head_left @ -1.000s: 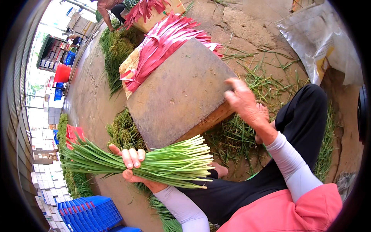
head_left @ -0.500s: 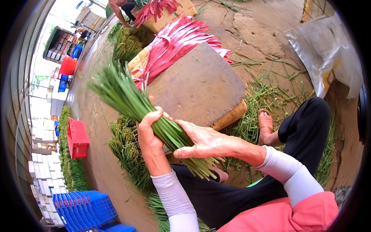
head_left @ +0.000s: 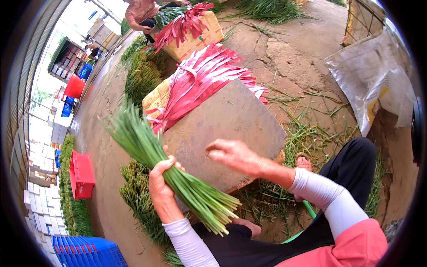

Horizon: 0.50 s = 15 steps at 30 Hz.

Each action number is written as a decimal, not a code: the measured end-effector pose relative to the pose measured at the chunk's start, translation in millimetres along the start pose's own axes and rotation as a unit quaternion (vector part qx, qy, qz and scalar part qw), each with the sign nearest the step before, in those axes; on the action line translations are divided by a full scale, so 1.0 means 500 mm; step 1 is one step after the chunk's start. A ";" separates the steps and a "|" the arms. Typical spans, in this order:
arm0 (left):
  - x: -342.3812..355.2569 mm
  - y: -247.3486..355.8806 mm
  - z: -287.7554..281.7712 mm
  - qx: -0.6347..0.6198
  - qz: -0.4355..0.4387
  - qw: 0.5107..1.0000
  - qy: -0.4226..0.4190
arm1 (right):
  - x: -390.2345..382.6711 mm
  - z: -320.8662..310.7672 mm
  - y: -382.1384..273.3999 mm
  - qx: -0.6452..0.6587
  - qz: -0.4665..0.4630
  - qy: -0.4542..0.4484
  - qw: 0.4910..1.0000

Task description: The person holds a bunch of green onions, removes dry or damaged stalks by hand, aligns the roots, and secures the bundle with a pink plastic ribbon by tying a knot.

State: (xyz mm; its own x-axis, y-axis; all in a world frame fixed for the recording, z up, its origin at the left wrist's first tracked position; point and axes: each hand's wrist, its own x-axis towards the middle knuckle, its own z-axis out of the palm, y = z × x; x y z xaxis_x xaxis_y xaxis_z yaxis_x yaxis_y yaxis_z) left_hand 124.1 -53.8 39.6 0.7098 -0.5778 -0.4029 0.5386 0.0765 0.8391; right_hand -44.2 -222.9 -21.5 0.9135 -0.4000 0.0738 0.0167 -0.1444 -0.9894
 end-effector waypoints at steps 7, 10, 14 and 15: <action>0.038 0.010 -0.020 -0.110 -0.012 0.992 -0.060 | 0.144 -0.317 0.122 -0.080 0.119 0.298 0.944; 0.081 0.021 -0.025 -0.137 -0.017 0.987 -0.082 | 0.193 -0.338 0.140 -0.195 0.096 0.308 0.926; 0.137 0.016 -0.025 -0.185 0.002 0.977 -0.104 | 0.319 -0.270 0.123 -0.269 0.025 0.276 0.922; 0.145 0.016 -0.024 -0.195 0.007 0.975 -0.111 | 0.353 -0.248 0.113 -0.272 0.008 0.283 0.920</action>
State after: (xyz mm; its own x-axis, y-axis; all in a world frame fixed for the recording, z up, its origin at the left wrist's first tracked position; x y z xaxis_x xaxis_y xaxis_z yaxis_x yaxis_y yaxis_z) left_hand 185.2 -85.2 12.4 0.6262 -0.7325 -0.2669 0.6912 0.3633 0.6247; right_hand 67.7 -414.1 -48.6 0.5523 -0.7900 0.2661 -0.3407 -0.5053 -0.7928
